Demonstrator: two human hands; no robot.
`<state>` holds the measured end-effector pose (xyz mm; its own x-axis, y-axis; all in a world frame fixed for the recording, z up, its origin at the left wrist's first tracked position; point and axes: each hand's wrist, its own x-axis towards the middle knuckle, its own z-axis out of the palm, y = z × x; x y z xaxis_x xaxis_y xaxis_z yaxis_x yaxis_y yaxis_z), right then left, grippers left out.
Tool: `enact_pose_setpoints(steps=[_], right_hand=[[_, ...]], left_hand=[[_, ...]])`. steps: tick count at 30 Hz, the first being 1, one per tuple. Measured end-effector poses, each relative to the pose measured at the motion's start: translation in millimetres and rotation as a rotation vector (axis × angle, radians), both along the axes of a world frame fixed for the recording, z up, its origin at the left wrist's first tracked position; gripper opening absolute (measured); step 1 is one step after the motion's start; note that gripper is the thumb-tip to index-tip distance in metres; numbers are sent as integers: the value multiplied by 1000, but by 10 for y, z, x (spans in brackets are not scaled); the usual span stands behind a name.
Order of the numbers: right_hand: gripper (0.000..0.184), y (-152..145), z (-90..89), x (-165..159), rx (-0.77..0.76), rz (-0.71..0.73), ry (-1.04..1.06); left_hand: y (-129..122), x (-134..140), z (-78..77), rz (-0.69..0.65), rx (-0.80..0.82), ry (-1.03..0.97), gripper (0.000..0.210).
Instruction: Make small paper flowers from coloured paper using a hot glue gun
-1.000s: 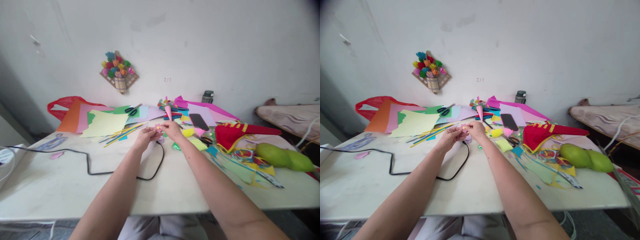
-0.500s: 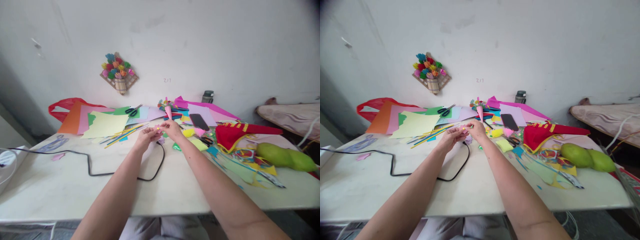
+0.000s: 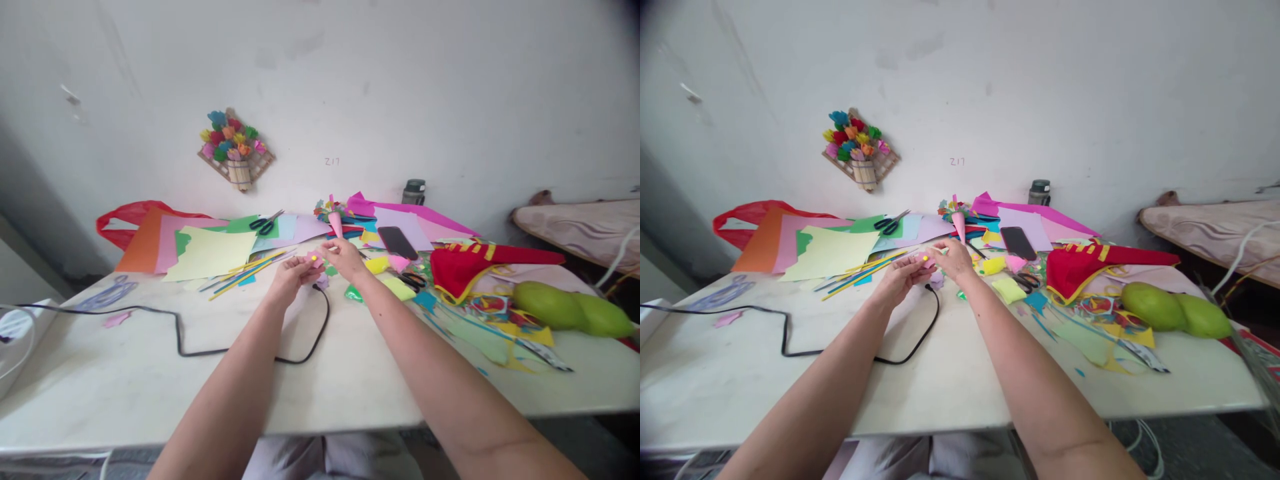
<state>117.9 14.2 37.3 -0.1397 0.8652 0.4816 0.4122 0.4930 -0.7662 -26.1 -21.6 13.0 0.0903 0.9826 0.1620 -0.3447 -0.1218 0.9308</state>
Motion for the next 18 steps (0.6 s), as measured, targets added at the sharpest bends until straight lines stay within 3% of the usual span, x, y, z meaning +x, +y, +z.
enact_pose_setpoints(steps=[6, 18], right_hand=[[33, -26, -106, -76, -290, 232, 208], [23, -18, -111, -112, -431, 203, 477]], left_hand=[[-20, 13, 8, -2, 23, 18, 18], [3, -2, 23, -57, 19, -3, 15]])
